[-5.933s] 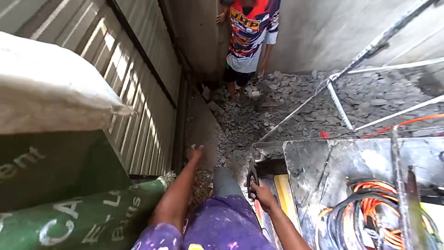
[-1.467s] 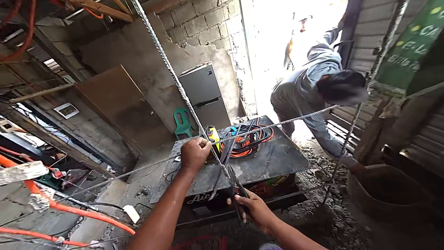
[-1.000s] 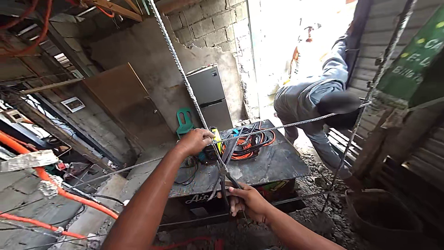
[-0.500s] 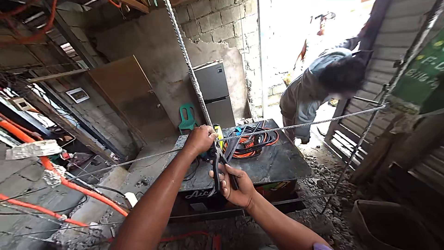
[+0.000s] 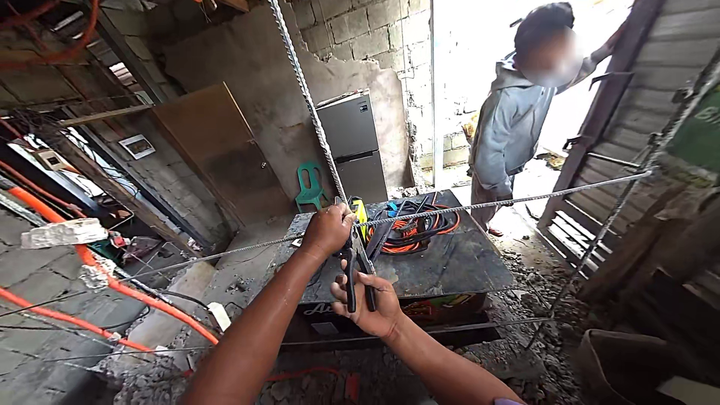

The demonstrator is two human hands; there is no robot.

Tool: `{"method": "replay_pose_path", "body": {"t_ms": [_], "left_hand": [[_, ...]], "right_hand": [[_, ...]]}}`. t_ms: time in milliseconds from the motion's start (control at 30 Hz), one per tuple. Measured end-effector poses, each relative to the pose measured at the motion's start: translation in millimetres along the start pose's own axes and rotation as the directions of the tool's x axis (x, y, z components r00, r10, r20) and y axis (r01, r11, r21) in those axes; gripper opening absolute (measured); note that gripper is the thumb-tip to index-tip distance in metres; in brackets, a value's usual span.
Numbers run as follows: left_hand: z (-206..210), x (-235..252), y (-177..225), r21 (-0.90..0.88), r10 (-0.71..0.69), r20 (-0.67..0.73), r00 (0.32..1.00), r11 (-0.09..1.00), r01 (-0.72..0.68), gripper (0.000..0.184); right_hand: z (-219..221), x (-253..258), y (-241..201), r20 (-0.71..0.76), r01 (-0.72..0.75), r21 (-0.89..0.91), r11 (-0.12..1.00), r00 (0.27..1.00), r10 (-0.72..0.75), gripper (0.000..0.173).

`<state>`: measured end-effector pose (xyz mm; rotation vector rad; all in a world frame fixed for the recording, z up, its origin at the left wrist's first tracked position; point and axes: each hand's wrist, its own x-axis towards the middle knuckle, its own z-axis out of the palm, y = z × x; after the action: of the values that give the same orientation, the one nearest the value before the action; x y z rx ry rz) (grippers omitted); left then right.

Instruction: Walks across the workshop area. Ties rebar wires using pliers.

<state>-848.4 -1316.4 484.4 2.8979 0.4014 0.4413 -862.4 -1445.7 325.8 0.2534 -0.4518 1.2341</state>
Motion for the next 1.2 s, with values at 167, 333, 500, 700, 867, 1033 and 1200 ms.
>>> {"method": "replay_pose_path", "body": {"t_ms": [167,333,500,700,867,1033,1200], "left_hand": [[7.1,-7.8,-12.3,-0.043,0.054,-0.092,0.994,0.997,-0.059,0.024],[22.4,-18.3,-33.4,-0.020,0.180,-0.213,0.960,0.982,-0.188,0.024],[46.2,-39.0,-45.7,0.232,0.309,-0.363,0.879,0.944,-0.235,0.029],[69.4,-54.7,-33.6,-0.005,0.084,-0.389,0.917,0.996,-0.094,0.027],[93.5,-68.3,-8.2,-0.542,-0.305,-0.220,0.927,0.828,0.144,0.029],[145.1,-49.7,27.9,-0.920,-0.524,-0.291,0.801,0.382,-0.085,0.018],[154.5,-41.9,28.6,-0.972,-0.558,-0.235,0.796,0.144,-0.187,0.015]], "right_hand": [[-3.0,-12.9,-13.5,-0.034,-0.059,-0.049,0.997,0.998,0.058,0.033],[12.1,-29.3,-55.4,-0.261,-0.246,-0.496,0.832,0.957,0.127,0.028],[81.9,-23.1,-115.2,-0.607,-0.607,-0.724,0.327,0.786,0.117,0.033],[164.1,45.4,-156.7,-0.863,-0.813,-0.473,-0.340,0.505,-0.010,0.024],[217.0,113.7,-95.1,-0.850,-0.286,0.128,-0.950,0.462,-0.254,0.017],[215.7,110.1,4.0,-0.729,0.260,0.545,-0.797,0.617,-0.297,0.016],[216.1,95.3,-25.2,-0.700,0.173,0.478,-0.861,0.667,-0.254,0.007]]}}
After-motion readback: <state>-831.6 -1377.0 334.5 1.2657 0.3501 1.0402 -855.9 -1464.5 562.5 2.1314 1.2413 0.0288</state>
